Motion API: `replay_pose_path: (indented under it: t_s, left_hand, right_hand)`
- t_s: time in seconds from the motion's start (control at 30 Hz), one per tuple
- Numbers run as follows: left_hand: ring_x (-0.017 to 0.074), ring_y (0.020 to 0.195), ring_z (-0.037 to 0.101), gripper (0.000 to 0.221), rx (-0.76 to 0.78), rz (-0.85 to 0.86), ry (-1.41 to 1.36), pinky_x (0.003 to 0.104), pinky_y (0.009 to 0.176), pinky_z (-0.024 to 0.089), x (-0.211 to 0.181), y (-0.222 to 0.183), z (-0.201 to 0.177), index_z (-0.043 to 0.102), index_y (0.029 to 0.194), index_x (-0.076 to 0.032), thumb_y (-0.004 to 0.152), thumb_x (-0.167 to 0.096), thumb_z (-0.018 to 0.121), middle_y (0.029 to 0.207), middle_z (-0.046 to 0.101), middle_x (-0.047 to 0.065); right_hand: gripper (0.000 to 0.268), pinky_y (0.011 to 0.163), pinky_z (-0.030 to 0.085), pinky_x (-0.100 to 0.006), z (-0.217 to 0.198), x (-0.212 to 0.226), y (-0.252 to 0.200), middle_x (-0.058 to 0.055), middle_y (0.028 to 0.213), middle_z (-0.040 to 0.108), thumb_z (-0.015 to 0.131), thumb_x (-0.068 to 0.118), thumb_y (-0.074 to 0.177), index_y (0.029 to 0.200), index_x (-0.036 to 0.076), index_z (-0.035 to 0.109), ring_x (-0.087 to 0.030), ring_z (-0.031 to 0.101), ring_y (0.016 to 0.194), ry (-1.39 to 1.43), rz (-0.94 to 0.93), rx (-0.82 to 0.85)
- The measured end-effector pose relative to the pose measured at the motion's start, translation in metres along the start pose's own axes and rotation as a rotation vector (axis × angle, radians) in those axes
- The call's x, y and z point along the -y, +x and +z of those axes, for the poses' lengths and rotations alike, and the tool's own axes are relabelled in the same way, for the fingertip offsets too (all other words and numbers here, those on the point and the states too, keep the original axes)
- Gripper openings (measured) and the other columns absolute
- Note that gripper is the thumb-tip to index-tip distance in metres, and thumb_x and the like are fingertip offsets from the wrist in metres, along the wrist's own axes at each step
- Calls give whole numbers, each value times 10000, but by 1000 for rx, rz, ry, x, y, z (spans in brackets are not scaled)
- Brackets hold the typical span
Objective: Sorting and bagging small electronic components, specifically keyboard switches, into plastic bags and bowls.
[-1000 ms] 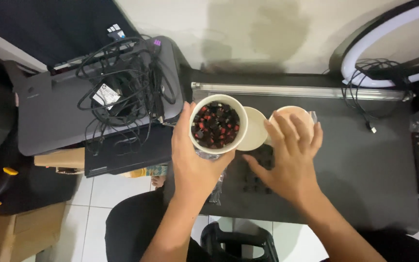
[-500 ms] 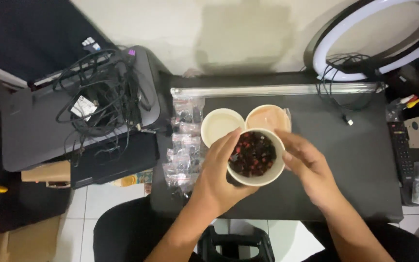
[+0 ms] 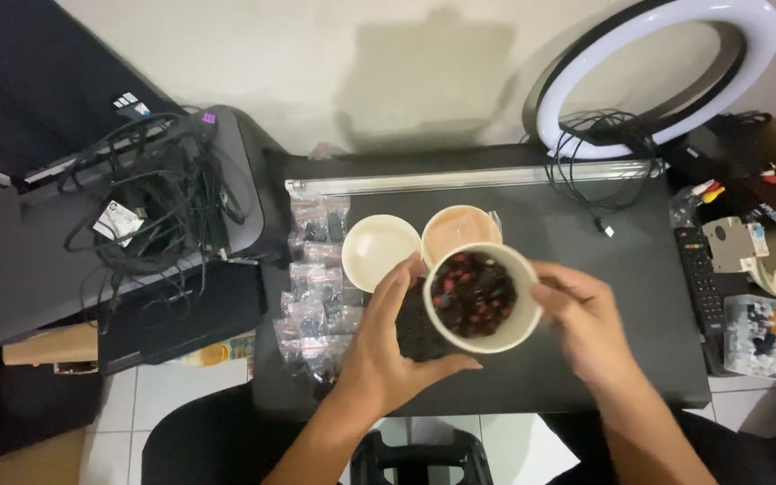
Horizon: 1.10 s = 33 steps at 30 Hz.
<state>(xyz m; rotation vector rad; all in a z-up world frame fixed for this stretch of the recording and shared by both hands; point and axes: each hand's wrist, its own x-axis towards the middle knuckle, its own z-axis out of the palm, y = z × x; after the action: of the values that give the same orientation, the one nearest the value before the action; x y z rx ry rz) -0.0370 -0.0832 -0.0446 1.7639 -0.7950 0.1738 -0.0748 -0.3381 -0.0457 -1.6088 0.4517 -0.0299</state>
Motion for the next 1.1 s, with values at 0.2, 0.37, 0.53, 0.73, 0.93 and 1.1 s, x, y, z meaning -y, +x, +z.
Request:
replay_pose_path:
  t_s: [0.2,0.37,0.53,0.73,0.93,1.1]
  left_hand:
    - [334,1428,531,885,95,-63,83,502,1189,472,11,-18,15,400,1528,-88,841,-350,893,1523,531,141]
    - [326,1294,622,647,180,14,53,483,1110,548,0,-8,20,491,1440,-71,919,-265,822,1393,609,163]
    - [309,1185,671,507,208,43,59,451,1054,584,7,-10,28,579,1336,-11,932,-229,794,1283,660,172]
    - [331,1152,690,390,224,58,111,508,1071,557,11,-9,31,663,1213,-7,914,-216,802,1159,734,120]
    - [295,1103,686,204,311,19,122,469,1049,548,14,-9,28,765,1030,-16,945,-200,745,1017,769,110]
    - [288,1026,715,148,289,62,124,480,1046,552,13,-6,26,762,974,-13,947,-157,742,972,771,106]
  right_hand:
    - [307,781,501,-350,-45,5,10,-118,1077,716,627,145,918,1153,-31,718,-224,647,963,148,-94,-117]
    - [333,755,533,-362,-68,5,18,-115,1074,705,584,155,943,1201,-15,710,-230,646,950,96,-37,-168]
    - [325,803,596,-380,-73,-3,29,-57,1087,694,579,179,930,1190,47,720,-190,648,960,-27,76,-215]
    - [375,889,649,-443,-62,1,38,-104,1116,686,528,112,890,1210,4,691,-217,675,1012,-29,212,-178]
    - [323,771,641,-347,-61,-6,39,-87,964,695,477,199,1047,1194,41,717,-173,669,891,-317,90,-149]
    - [291,696,478,-284,-65,-10,40,-15,869,696,527,217,1067,1221,107,747,-116,594,769,-475,74,-206]
